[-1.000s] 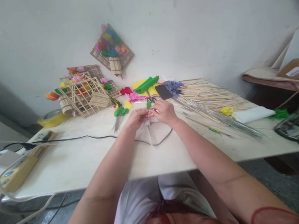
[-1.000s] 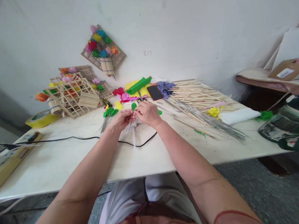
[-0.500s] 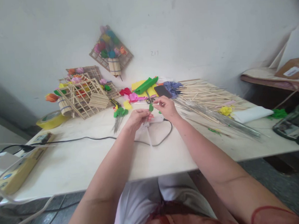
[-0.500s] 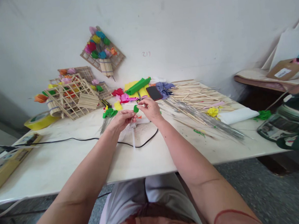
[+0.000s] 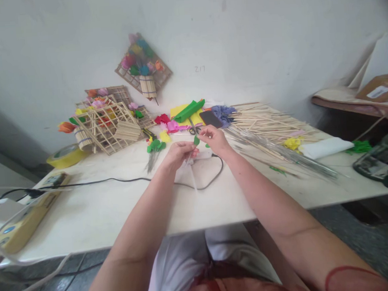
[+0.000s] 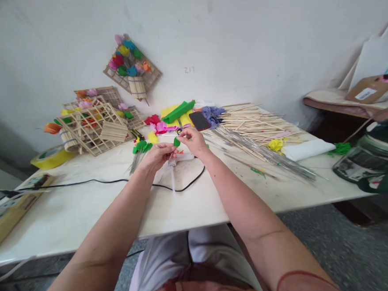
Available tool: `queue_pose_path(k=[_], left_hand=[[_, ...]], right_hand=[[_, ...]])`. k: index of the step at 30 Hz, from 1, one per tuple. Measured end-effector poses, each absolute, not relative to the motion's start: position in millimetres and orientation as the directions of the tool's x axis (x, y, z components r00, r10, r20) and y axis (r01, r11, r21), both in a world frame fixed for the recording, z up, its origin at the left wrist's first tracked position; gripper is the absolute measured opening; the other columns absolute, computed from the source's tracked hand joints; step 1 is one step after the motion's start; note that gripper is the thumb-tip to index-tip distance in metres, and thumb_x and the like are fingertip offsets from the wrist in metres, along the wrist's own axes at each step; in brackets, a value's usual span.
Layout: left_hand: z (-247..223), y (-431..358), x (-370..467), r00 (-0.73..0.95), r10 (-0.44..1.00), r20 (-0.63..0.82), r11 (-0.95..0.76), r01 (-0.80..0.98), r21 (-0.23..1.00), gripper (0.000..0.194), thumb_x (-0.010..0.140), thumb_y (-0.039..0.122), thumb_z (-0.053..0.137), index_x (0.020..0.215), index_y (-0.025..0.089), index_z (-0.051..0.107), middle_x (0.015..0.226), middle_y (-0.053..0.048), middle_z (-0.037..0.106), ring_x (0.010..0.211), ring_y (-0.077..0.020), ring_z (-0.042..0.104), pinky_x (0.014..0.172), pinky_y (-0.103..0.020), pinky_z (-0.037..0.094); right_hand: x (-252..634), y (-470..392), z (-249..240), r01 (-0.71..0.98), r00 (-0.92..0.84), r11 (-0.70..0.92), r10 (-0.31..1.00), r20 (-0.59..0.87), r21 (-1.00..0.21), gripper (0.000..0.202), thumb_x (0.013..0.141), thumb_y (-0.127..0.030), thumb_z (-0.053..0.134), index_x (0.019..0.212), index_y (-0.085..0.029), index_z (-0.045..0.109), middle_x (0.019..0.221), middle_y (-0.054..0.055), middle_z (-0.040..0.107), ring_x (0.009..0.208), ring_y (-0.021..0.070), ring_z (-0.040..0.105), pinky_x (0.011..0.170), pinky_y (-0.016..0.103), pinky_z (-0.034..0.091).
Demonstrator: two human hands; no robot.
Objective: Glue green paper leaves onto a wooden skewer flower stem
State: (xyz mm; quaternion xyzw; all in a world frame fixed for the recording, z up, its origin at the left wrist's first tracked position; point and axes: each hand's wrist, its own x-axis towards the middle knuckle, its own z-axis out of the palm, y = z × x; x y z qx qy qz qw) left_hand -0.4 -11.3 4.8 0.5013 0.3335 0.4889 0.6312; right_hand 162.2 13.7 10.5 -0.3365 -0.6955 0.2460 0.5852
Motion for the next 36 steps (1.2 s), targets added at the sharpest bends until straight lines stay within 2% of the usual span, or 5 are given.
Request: queue_pose_path(k=[7,13,23,30,36], left_hand=[[5,-11,0,0.307,0.950,0.063,0.035,-0.304,0.952,0.017,0.059,0.014,0.072,0.072,0.006,0.065,0.062,-0.007,0.066,0.048,-0.0103,0.058,0.051,-0.022,0.047],[6,-12,0,0.313,0.947,0.069,0.032,-0.304,0.952,0.016,0.060,0.014,0.072,0.071,0.007,0.064,0.062,-0.007,0.066,0.048,-0.0099,0.057,0.050,-0.021,0.046],[5,-10,1,0.305,0.950,0.062,0.036,-0.306,0.951,0.016,0.059,0.013,0.072,0.071,0.006,0.063,0.062,-0.007,0.066,0.048,-0.0104,0.058,0.049,-0.021,0.046],[3,-8,1,0.289,0.956,0.055,0.045,-0.328,0.944,0.015,0.062,0.012,0.071,0.073,0.007,0.063,0.060,-0.006,0.065,0.050,-0.0102,0.059,0.054,-0.022,0.049],[1,-7,2,0.286,0.957,0.051,0.051,-0.338,0.940,0.012,0.063,0.011,0.069,0.072,0.007,0.063,0.060,-0.005,0.064,0.051,-0.0107,0.059,0.054,-0.022,0.049]], right_hand=[[162,16,9,0.137,-0.086,0.637,0.771,0.632,-0.759,0.015,0.068,-0.033,0.061,0.066,-0.019,0.055,0.081,0.002,0.058,0.070,0.0134,0.051,0.053,0.026,0.043],[163,12,13,0.128,-0.106,0.613,0.790,0.604,-0.780,0.013,0.068,-0.032,0.061,0.073,-0.020,0.058,0.080,0.002,0.058,0.068,0.0131,0.051,0.051,0.024,0.042],[161,15,10,0.137,-0.112,0.627,0.779,0.617,-0.766,0.014,0.069,-0.032,0.060,0.069,-0.019,0.055,0.087,0.003,0.059,0.068,0.0123,0.050,0.052,0.025,0.041],[155,13,9,0.068,-0.057,0.565,0.825,0.562,-0.822,0.016,0.068,-0.034,0.061,0.070,-0.019,0.054,0.080,0.001,0.059,0.059,0.0101,0.047,0.056,0.027,0.043],[151,16,5,0.043,-0.009,0.485,0.875,0.485,-0.874,0.020,0.066,-0.037,0.062,0.069,-0.020,0.052,0.065,-0.002,0.055,0.053,0.0102,0.044,0.051,0.026,0.040]])
